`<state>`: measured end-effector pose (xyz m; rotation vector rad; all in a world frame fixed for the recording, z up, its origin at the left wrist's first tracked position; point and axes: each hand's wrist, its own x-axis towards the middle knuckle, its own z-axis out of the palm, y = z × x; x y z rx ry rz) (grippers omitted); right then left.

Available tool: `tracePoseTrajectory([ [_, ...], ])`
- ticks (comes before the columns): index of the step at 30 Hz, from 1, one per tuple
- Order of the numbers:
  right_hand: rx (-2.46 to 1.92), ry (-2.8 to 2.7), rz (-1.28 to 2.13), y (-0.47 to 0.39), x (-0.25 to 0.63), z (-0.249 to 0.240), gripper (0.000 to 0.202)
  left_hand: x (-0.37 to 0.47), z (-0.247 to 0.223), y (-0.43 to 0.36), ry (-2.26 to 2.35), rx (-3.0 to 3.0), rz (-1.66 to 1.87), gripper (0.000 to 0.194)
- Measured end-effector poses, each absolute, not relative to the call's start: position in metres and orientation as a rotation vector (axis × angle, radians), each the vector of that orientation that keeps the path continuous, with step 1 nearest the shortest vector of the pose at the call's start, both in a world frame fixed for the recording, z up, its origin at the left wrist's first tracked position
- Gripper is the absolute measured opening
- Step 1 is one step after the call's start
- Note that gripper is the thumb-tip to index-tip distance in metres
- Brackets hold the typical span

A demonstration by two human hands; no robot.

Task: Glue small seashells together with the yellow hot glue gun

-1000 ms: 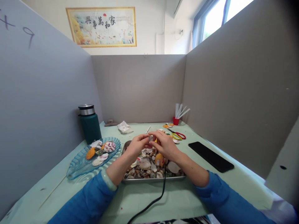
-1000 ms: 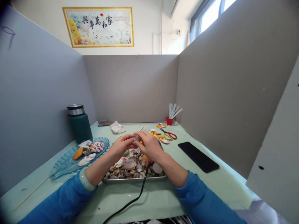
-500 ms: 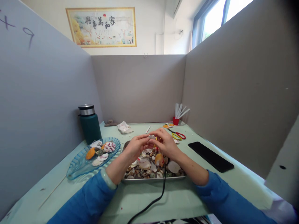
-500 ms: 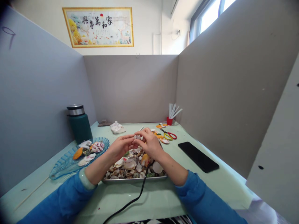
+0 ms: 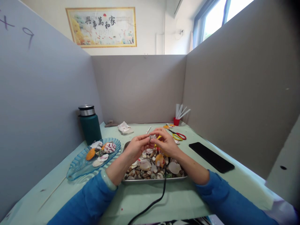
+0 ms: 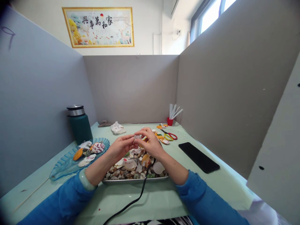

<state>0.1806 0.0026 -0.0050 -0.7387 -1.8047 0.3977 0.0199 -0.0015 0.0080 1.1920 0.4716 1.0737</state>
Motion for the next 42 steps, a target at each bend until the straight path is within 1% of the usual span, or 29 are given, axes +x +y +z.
tracePoseTrajectory([
  [19,-0.727,-1.833,0.381,0.005,0.181,-0.008,0.021,0.020,0.009,-0.003,0.503,1.224,1.074,0.023],
  [23,-0.747,-1.860,0.347,0.006,0.181,-0.008,0.022,0.020,0.009,-0.003,0.520,1.196,1.067,0.020],
  [28,-0.764,-1.890,0.332,0.004,0.181,-0.007,0.026,0.020,0.008,0.000,0.509,1.171,1.081,0.015],
  [33,-0.803,-1.853,0.262,0.005,0.184,-0.005,0.030,0.018,0.007,0.004,0.581,1.112,1.068,0.019],
  [37,-1.039,-1.866,-0.002,0.009,0.195,-0.001,0.024,0.017,0.008,0.007,0.604,1.043,1.049,0.013],
  [39,-1.261,-1.989,-0.125,0.010,0.202,0.000,0.028,0.017,0.008,0.008,0.615,1.019,1.060,0.010],
  [42,-1.586,-2.162,-0.197,0.009,0.209,-0.001,0.036,0.017,0.009,0.008,0.653,0.948,1.102,0.010],
])
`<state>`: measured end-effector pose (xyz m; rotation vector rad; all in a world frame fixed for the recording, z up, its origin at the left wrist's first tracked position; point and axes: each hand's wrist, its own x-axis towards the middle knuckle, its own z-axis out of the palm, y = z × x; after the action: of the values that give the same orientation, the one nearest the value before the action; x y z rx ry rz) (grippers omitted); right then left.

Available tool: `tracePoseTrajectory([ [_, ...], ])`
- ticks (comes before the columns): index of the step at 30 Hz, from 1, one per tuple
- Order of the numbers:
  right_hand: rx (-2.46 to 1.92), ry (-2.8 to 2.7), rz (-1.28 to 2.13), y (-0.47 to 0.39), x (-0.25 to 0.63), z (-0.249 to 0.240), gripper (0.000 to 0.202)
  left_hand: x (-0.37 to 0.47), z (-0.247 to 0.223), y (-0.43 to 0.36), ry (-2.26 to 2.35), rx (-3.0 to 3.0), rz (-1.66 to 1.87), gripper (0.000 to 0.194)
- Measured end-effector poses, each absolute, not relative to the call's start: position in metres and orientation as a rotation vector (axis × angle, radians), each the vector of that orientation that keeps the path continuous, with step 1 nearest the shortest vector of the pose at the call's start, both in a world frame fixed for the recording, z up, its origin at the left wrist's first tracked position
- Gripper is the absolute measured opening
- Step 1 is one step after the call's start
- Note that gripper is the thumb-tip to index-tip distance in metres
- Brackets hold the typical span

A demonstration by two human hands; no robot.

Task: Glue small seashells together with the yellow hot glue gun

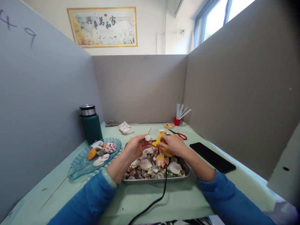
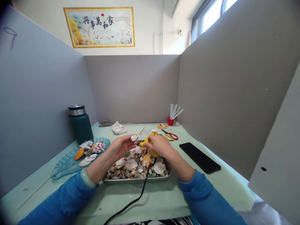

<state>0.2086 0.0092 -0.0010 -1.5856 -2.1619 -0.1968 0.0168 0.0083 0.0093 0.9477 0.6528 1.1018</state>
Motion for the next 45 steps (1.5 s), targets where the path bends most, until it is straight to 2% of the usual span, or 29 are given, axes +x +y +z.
tracePoseTrajectory([
  [5,-1.703,-2.295,-0.260,0.003,0.208,-0.002,0.051,0.017,0.008,0.010,0.630,0.986,1.161,0.009],
  [7,-1.737,-2.307,-0.278,0.000,0.205,-0.002,0.053,0.017,0.006,0.011,0.653,1.049,1.172,0.014],
  [15,-1.801,-2.281,-0.315,-0.003,0.197,-0.010,0.041,0.017,0.006,0.011,0.706,1.076,1.195,0.014],
  [19,-1.759,-2.139,-0.254,0.000,0.199,-0.009,0.049,0.016,0.007,0.010,0.724,1.051,1.190,0.021],
  [22,-1.539,-1.906,-0.102,0.003,0.202,-0.003,0.057,0.017,0.007,0.010,0.746,1.057,1.210,0.023],
  [26,-1.020,-1.618,0.420,0.004,0.200,0.004,0.060,0.016,0.008,0.009,0.784,1.073,1.237,0.022],
  [30,-0.819,-1.464,0.825,0.000,0.195,0.004,0.047,0.015,0.006,0.009,0.816,1.056,1.315,0.020],
  [37,-0.826,-1.667,1.043,-0.010,0.191,0.004,0.029,0.015,0.006,0.009,0.857,1.076,1.331,0.029],
  [45,-0.853,-1.741,1.089,-0.009,0.188,0.000,0.027,0.016,0.006,0.010,0.885,1.119,1.345,0.021],
])
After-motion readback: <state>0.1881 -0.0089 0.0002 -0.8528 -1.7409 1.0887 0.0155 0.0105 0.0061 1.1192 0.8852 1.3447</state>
